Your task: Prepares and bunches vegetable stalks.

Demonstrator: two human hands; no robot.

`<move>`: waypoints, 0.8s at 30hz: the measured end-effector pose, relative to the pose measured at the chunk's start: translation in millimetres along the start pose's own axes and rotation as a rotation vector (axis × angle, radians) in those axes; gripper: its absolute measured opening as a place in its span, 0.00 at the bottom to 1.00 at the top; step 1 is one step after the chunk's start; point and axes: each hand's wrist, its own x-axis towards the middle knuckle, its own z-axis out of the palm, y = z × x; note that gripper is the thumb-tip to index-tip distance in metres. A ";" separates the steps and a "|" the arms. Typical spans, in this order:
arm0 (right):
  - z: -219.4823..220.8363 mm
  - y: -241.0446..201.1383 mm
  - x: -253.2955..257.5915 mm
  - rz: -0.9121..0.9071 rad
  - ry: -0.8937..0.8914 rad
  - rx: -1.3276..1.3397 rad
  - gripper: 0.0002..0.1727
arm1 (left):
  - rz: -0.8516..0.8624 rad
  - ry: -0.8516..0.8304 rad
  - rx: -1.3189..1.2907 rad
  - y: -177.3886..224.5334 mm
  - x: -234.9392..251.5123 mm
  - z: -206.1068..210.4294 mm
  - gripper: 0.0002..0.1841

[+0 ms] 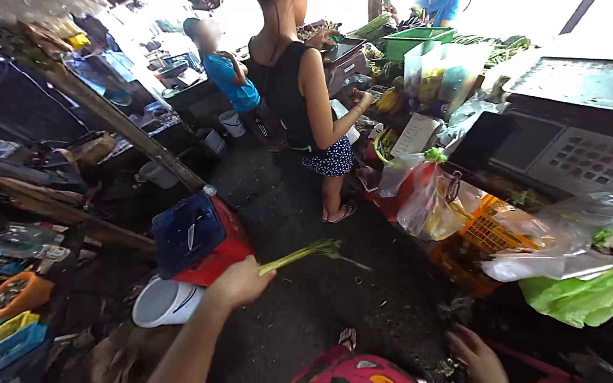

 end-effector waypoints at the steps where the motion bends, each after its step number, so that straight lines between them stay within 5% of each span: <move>1: 47.0 -38.5 9.2 -0.030 -0.177 0.101 0.29 | 0.026 -0.048 -0.071 -8.3 4.2 10.7 0.35; 3: 131.3 -114.8 8.5 0.035 -0.490 0.238 0.27 | 0.088 -0.116 -0.248 -20.9 13.6 34.7 0.30; 5: 197.1 -171.6 -1.2 0.192 -0.690 0.303 0.36 | 0.165 -0.128 -0.404 -26.4 20.4 59.0 0.25; 7: 244.3 -207.8 -10.9 0.305 -0.772 0.366 0.44 | 0.279 -0.095 -0.479 -28.5 20.7 77.1 0.22; 9: 277.3 -229.1 -15.9 0.349 -0.733 0.456 0.38 | 0.405 -0.044 -0.488 -35.3 19.6 91.2 0.22; 11: 300.9 -234.0 -17.6 0.389 -0.645 0.543 0.24 | 0.482 -0.008 -0.482 -50.9 22.3 101.2 0.22; 14: 322.4 -228.2 -19.3 0.400 -0.637 0.609 0.16 | 0.541 -0.017 -0.504 -88.2 40.0 106.1 0.22; 21: 355.0 -221.4 -32.6 0.469 -0.671 0.610 0.24 | 0.437 -0.500 -0.572 -128.9 94.8 101.2 0.26; 24: 359.7 -224.2 -32.6 0.472 -0.639 0.625 0.23 | 0.394 -0.582 -0.707 -125.8 111.8 110.0 0.26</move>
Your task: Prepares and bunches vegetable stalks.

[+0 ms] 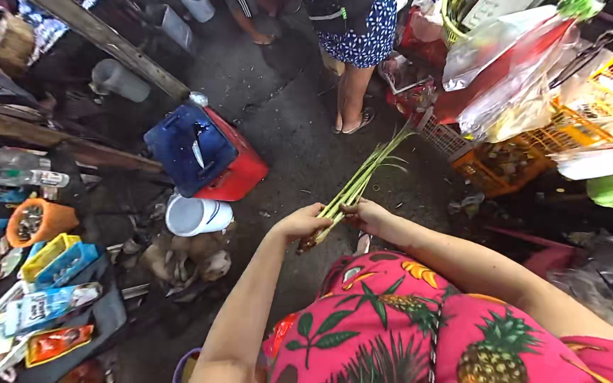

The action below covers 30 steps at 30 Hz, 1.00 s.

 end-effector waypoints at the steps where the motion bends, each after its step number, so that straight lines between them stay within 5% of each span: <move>1: 0.2 -1.0 2.1 -0.003 0.020 0.001 0.21 | -0.012 0.019 -0.026 1.4 3.0 -0.4 0.25; 10: -6.2 -9.2 1.4 -0.084 0.256 0.113 0.11 | -0.165 0.172 -0.374 14.6 45.5 -15.1 0.10; 21: -30.3 -37.0 -13.5 -0.308 0.432 0.246 0.12 | -0.119 0.653 -0.878 41.5 100.4 -18.0 0.08; 30: -57.5 -61.0 -44.7 -0.539 0.634 0.363 0.12 | -0.019 0.740 -0.781 117.7 183.6 -1.0 0.24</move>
